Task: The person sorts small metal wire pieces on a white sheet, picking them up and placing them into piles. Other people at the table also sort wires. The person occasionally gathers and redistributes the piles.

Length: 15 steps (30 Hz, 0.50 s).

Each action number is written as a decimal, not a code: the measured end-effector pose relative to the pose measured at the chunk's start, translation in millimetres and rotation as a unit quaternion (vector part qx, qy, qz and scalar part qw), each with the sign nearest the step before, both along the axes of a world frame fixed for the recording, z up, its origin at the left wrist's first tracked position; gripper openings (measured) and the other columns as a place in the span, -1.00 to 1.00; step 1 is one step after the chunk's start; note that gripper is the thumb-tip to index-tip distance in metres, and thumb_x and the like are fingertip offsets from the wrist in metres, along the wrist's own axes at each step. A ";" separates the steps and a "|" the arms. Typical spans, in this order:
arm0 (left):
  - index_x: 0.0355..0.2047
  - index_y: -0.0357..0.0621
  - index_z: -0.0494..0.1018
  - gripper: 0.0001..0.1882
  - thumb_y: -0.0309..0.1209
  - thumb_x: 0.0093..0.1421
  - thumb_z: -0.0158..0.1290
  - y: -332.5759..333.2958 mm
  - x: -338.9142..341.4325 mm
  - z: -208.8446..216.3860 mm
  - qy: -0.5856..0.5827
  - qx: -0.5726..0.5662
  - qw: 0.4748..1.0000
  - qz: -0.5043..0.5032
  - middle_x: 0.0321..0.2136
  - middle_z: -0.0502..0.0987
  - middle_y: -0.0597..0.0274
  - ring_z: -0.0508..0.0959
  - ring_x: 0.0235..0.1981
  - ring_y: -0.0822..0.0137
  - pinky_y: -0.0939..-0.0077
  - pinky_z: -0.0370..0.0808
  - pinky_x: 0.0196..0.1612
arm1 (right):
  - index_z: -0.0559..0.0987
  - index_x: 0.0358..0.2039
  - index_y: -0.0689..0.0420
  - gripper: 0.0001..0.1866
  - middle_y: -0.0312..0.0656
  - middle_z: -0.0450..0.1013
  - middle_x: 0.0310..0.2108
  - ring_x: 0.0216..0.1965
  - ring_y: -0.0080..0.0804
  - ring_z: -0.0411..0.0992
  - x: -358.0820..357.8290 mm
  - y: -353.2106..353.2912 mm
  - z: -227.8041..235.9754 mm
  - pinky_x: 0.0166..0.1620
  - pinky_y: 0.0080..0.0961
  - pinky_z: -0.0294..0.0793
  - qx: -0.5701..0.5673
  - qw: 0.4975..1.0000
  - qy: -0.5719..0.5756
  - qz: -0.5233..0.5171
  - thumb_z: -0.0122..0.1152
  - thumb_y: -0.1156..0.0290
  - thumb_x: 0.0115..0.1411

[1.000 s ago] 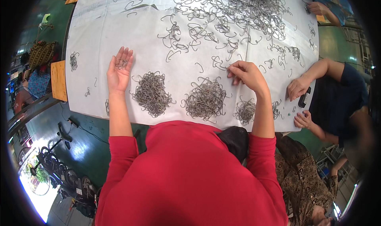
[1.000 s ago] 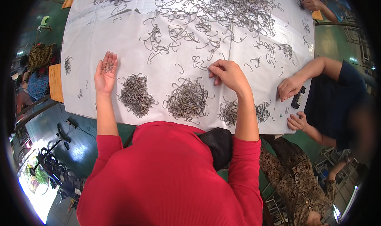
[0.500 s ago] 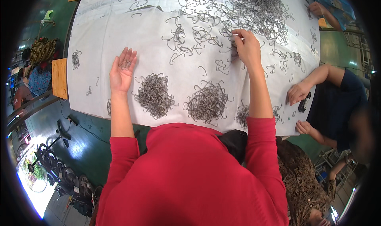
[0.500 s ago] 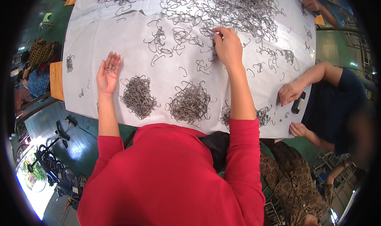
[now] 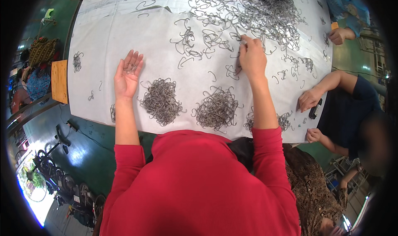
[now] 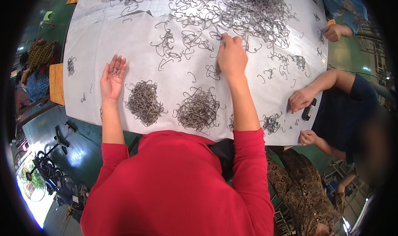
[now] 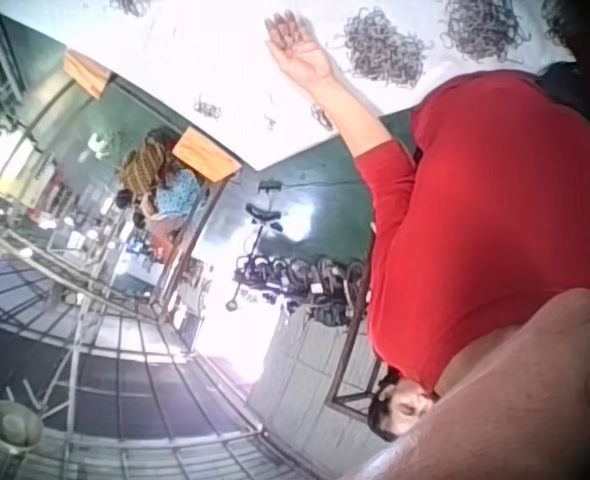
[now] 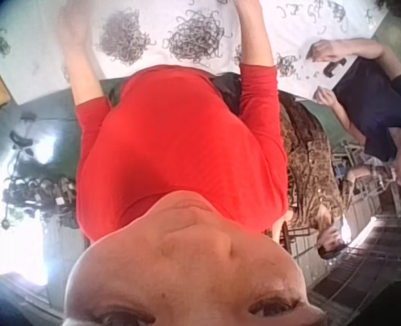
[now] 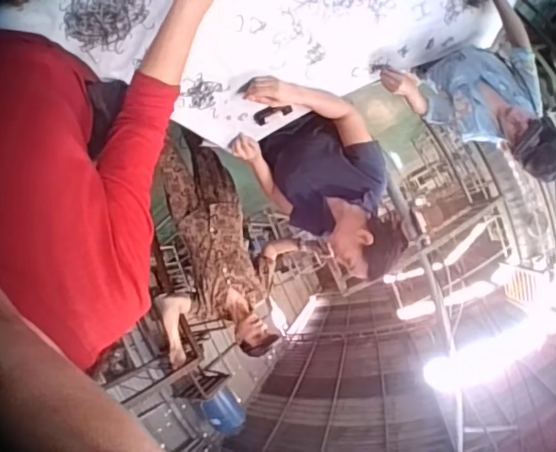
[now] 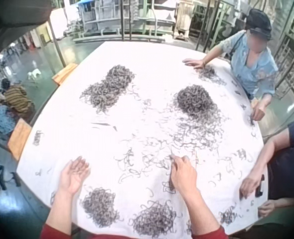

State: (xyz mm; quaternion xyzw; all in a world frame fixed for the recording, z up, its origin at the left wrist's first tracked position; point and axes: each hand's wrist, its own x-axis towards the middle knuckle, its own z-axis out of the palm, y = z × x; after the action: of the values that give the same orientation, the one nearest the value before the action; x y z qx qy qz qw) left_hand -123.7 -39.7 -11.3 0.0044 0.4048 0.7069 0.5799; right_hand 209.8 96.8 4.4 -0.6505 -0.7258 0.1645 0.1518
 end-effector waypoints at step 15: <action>0.06 -0.44 0.16 -0.55 -0.29 0.31 -0.31 -1.0 -0.6 2.8 -0.011 0.003 1.000 -0.003 -0.02 0.31 -0.09 0.29 0.09 0.05 0.27 0.31 0.14 | 0.42 -0.08 0.14 -0.61 0.01 0.27 -0.02 0.05 -0.06 0.21 -58.4 7.7 0.0 0.14 -0.13 0.12 0.097 0.976 0.091 0.172 0.12 0.38 0.05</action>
State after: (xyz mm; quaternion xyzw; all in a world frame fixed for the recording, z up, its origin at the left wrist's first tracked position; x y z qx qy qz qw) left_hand -124.2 -40.7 -8.6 -0.0010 0.3961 0.7066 0.5863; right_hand 151.4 104.5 4.4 -0.4804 -0.8226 0.1756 0.2484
